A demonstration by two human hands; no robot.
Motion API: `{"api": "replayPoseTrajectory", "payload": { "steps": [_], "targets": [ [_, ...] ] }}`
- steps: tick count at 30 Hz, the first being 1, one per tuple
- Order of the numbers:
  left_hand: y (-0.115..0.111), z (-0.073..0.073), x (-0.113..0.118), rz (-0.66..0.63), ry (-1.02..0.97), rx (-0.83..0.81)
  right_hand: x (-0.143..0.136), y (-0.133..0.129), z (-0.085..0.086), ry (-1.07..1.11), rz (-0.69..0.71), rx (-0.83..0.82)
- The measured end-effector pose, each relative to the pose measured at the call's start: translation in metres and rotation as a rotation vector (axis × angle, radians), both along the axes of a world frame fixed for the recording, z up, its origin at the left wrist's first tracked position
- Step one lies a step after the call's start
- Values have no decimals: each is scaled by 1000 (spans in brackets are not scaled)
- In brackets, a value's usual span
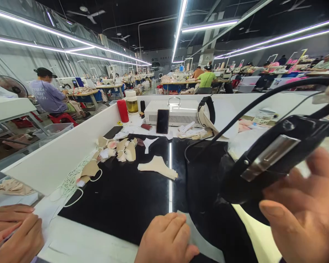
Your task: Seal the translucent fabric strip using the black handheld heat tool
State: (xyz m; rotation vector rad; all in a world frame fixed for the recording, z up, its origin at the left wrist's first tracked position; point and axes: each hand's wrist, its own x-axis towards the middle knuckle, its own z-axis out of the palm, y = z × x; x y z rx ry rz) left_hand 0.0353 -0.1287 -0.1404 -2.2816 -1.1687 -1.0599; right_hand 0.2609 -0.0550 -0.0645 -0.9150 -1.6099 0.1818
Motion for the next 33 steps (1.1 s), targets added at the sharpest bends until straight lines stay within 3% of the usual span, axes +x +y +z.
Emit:
{"api": "replayPoseTrajectory", "payload": {
  "steps": [1,3,6,12,18,24,33],
  "targets": [
    [0,-1,2,-1,-6,22,-8,2,7,166,89,-81],
    [0,-2,4,-2,-9,35,-24,3,19,336,135,-166],
    [1,1,3,-12,5,41,-43,-1,26,355,141,-180],
    [3,5,2,-10,18,90,-67,-14,20,429,443,-205],
    [2,3,2,-3,18,80,-87,-12,16,624,411,-144],
    [0,1,0,-11,43,55,-85,-11,9,566,444,-157],
    [-2,0,-4,-3,62,30,-89,-11,15,526,316,-128]
  ]
}}
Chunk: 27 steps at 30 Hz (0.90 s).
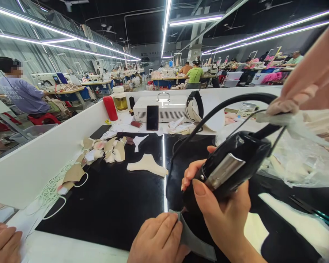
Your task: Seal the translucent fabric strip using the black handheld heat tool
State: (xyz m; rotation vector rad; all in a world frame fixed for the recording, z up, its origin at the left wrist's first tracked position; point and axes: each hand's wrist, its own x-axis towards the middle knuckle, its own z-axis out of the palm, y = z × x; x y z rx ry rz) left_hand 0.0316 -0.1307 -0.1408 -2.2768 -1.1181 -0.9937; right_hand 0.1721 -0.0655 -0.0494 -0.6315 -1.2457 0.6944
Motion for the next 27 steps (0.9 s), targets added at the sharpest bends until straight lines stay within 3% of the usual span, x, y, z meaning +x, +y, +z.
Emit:
{"api": "replayPoseTrajectory", "payload": {
  "steps": [3,9,16,27],
  "targets": [
    [0,-1,1,6,0,2,1,1,-3,-19,-28,4],
    [-1,-6,0,3,-14,8,-6,3,-1,120,99,-22],
    [-3,-14,-1,0,-8,-38,-10,1,2,114,111,-31],
    [0,-1,5,20,-31,38,-7,2,-4,107,132,-34]
  ]
}}
